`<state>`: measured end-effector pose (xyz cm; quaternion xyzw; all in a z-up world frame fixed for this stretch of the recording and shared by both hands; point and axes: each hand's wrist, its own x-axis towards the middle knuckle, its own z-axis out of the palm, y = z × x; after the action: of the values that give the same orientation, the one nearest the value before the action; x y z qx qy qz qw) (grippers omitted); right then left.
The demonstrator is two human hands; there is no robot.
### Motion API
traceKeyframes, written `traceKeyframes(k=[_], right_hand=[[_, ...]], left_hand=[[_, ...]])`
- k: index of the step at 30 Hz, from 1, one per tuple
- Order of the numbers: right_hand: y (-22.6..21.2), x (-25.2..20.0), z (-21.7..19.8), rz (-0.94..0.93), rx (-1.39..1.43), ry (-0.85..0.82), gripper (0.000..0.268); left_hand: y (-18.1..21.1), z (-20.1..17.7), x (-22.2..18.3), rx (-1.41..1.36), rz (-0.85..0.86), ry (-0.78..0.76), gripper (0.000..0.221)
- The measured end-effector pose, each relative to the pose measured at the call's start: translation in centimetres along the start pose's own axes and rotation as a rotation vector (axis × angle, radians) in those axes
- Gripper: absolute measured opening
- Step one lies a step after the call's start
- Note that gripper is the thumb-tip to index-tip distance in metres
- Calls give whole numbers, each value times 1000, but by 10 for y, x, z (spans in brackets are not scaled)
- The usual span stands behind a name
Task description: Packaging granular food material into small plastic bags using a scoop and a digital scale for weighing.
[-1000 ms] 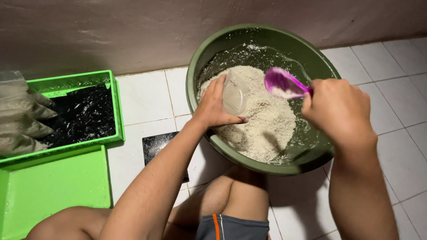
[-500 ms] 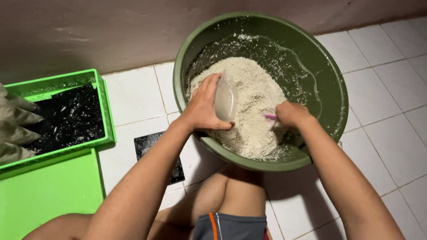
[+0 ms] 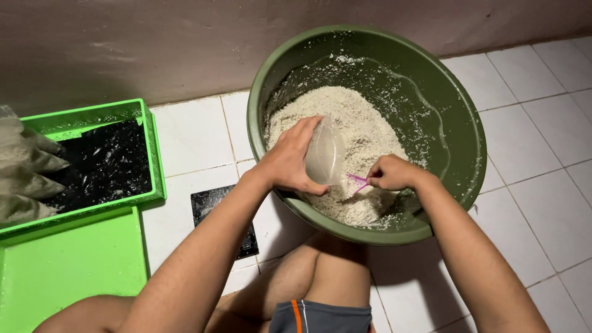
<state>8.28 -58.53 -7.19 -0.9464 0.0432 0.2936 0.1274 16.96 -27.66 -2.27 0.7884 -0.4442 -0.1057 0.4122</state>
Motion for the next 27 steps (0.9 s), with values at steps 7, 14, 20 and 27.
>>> traceKeyframes(k=[7,14,20,27], right_hand=[[-6,-3,-2,-54,39,-21,17],[11,-23,-21,-48,212,163,18],[-10,-93,-55,6,302,351,19],[-105,-174,-113,169,313,675,23]], left_hand=[[-52,34,13,-92,114,373,93],[-41,30,13,-66,54,459,102],[-25,20,7,-21,-69,344,124],[-16,18,11,39,-170,270,144]])
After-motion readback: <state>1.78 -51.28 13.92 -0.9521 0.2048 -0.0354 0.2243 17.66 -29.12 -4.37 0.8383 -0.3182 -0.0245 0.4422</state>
